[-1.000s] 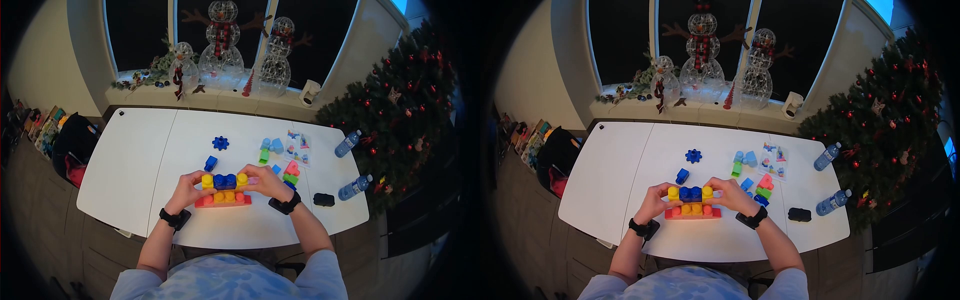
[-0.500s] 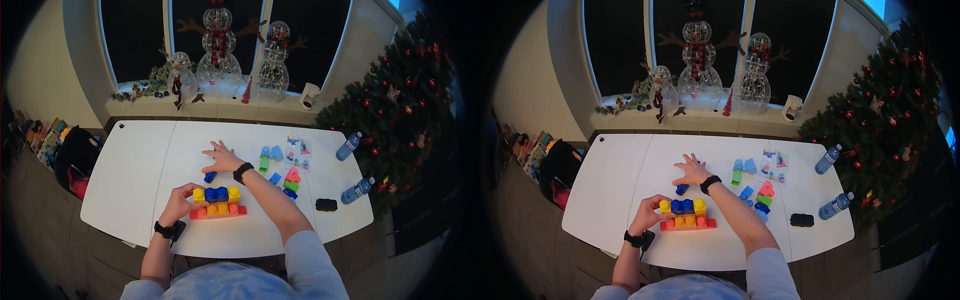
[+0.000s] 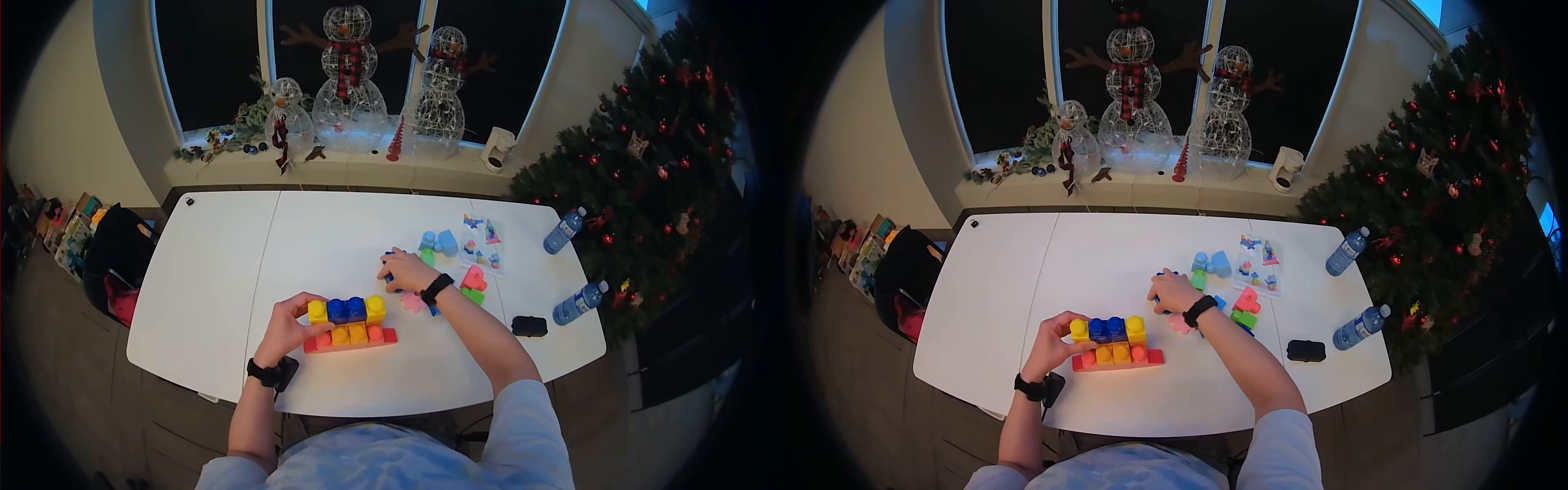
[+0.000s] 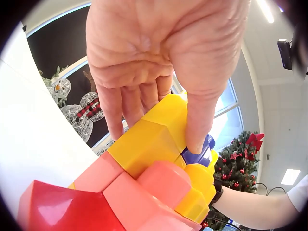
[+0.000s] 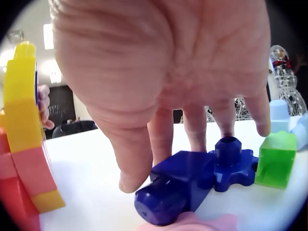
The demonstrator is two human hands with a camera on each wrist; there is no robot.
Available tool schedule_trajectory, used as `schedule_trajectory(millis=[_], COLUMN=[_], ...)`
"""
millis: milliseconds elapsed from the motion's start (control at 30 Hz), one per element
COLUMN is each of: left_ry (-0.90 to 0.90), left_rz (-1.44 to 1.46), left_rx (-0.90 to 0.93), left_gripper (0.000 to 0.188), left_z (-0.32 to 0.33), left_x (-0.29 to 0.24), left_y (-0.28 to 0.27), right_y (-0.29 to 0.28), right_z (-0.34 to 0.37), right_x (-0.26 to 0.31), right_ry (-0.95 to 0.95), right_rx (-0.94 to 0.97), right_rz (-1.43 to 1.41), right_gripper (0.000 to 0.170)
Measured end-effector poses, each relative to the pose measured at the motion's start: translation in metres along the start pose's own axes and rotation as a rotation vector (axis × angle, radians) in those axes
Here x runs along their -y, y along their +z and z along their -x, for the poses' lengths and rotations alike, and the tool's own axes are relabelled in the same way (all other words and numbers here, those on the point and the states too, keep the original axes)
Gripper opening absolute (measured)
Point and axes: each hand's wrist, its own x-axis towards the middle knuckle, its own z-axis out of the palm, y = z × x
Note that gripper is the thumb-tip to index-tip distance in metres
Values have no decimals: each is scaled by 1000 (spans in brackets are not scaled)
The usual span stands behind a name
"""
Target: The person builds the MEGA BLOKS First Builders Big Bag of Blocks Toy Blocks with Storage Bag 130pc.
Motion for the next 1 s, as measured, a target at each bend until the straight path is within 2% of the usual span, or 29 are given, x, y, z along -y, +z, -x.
schedule_trajectory(millis=[133, 200, 233, 300, 400, 533, 600, 700, 733, 800, 833, 900, 967, 1000], left_ry=[30, 24, 24, 34, 42, 38, -2, 24, 22, 63, 60, 74, 59, 45], left_rz=[-23, -48, -47, -57, -36, -6, -34, -9, -13, 53, 50, 61, 64, 69], left_rx=[-1, -4, -4, 4, 15, 1, 30, 28, 17, -4, -8, -14, -19, -24], left_gripper=[40, 40, 40, 39, 39, 40, 41, 44, 44, 46, 46, 46, 45, 45], left_z=[-3, -6, -8, -12, -17, -24, -26, -28, -27, -24, -24, -25, -25, -25], left_x=[-1, -4, -4, -3, -2, -5, -8, -6, -8, -10, -9, -4, -1, 1], left_y=[2, 5, 6, 8, 12, 15, 14, 15, 15, 15, 14, 13, 13, 13], right_y=[-8, -21, -23, -19, -7, 7, 12, -16, -28, -54, -69, -97, -98, -97], right_z=[36, 45, 45, 41, 37, 28, 26, 38, 40, 45, 52, 62, 61, 60], right_x=[-19, -23, -30, -46, -55, -64, -68, -44, -34, -14, 5, 55, 90, 104], right_ry=[-40, 196, 196, 497, 585, 543, 566, 570, 558, 344, 339, 37, -187, -188], right_rx=[-100, -354, -354, -478, -427, -394, -300, -378, -378, -624, -623, -586, -572, -572], right_rz=[-148, -305, -304, -27, 27, 75, 106, 112, 111, -119, -122, -649, -723, -724], right_gripper=[33, 28, 28, 28, 26, 30, 37, 41, 41, 45, 45, 43, 44, 44])
